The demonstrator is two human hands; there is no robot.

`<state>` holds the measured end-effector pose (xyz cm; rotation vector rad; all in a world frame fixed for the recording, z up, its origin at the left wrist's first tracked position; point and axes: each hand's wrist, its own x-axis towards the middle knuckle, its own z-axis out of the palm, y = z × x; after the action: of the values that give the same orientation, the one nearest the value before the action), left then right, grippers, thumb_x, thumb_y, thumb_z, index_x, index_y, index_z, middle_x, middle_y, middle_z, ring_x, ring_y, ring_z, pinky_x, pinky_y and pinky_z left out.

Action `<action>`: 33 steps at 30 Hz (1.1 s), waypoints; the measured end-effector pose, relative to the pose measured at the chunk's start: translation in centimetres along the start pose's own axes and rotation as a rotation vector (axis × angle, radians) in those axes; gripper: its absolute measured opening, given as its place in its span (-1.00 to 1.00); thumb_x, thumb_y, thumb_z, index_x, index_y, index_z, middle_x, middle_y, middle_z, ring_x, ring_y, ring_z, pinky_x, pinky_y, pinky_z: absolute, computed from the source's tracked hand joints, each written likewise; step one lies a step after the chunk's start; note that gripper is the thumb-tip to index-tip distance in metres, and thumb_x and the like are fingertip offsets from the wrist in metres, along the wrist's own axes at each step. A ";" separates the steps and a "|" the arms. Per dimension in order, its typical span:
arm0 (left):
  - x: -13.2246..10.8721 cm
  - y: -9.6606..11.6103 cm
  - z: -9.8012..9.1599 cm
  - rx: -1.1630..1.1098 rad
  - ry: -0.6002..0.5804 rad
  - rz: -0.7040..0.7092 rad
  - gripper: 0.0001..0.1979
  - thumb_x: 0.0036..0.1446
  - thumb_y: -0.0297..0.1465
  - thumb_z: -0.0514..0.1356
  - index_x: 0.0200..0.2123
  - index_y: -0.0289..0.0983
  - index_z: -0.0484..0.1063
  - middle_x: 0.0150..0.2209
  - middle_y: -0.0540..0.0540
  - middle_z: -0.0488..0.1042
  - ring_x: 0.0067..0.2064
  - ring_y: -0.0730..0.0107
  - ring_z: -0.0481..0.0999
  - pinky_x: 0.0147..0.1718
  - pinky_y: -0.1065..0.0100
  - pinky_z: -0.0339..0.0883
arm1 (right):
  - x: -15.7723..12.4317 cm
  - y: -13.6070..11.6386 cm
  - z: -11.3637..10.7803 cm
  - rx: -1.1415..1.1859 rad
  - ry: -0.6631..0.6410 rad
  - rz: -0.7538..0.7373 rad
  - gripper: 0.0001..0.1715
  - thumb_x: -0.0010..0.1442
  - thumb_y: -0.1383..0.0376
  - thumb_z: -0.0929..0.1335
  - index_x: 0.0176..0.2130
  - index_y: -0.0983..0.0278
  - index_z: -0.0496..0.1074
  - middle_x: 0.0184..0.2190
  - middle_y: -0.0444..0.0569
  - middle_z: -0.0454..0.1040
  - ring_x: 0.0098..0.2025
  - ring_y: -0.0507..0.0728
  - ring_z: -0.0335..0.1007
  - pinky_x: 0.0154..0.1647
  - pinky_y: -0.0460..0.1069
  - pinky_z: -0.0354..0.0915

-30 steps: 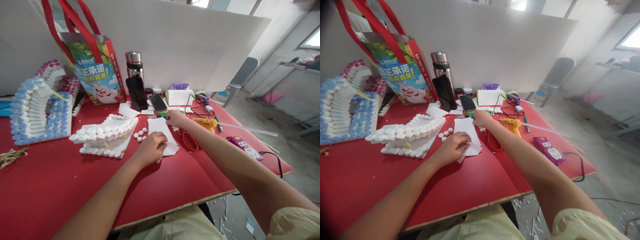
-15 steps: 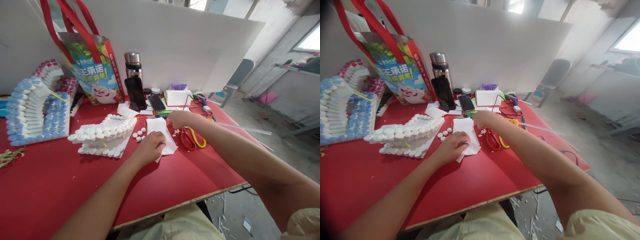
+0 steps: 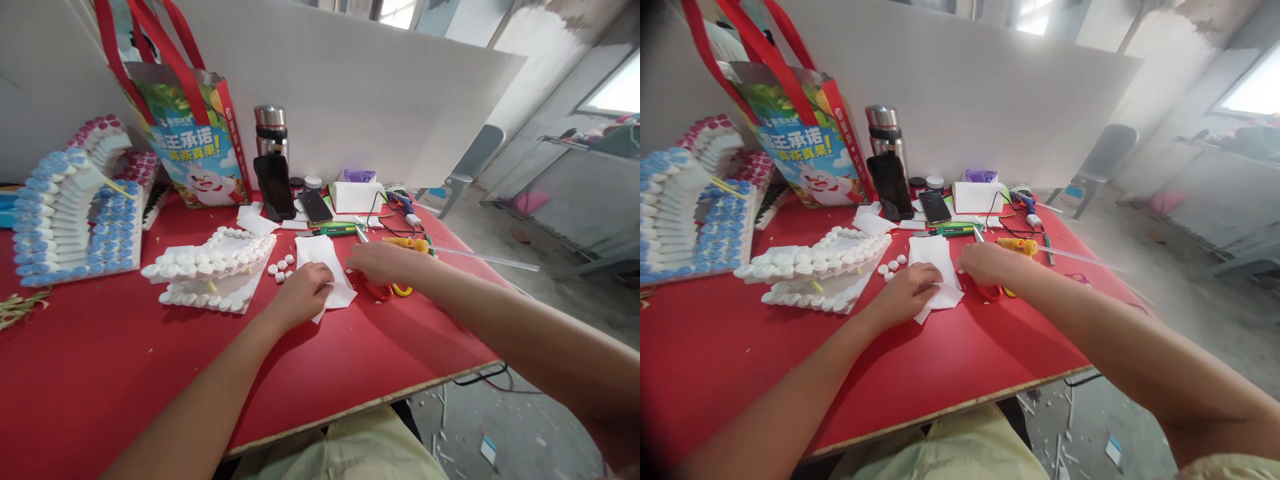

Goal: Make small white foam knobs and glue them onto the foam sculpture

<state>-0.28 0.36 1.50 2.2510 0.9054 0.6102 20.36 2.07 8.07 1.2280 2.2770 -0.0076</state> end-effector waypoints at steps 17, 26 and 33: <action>-0.2 4.7 1.7 -0.356 -0.056 0.135 -0.81 0.33 -0.43 0.10 -0.29 -0.21 0.50 0.33 -0.15 0.27 0.22 0.15 0.44 0.17 0.18 0.31 | -4.0 1.6 6.0 0.241 0.723 -0.017 -0.70 0.37 0.42 0.16 -0.06 0.31 0.42 -0.21 0.05 0.48 -0.34 0.06 0.30 -0.38 -0.04 0.03; 0.4 4.1 2.3 -0.984 0.070 -0.340 -0.74 0.13 -0.24 0.32 -0.15 -0.24 0.56 -0.21 -0.10 0.59 -0.26 0.31 0.55 -0.25 0.36 0.40 | -2.1 -1.0 3.9 0.378 0.732 0.015 -0.83 0.26 0.38 0.30 -0.13 0.28 0.41 -0.25 -0.05 0.45 -0.42 0.02 0.20 -0.46 -0.04 -0.09; 1.2 3.0 3.0 -1.145 0.267 -0.522 -0.65 -0.17 -0.25 0.48 -0.34 -0.31 0.54 -0.44 -0.02 0.53 -0.45 0.44 0.44 -0.44 0.44 0.29 | -0.8 -2.5 4.5 0.415 0.747 -0.006 -0.73 0.28 0.46 0.23 -0.09 0.29 0.45 -0.12 0.04 0.52 -0.23 0.10 0.41 -0.37 -0.04 0.08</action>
<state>3.65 -1.61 1.68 0.8908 0.8798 0.8801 20.87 -1.14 4.06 1.6333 3.0291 -0.0295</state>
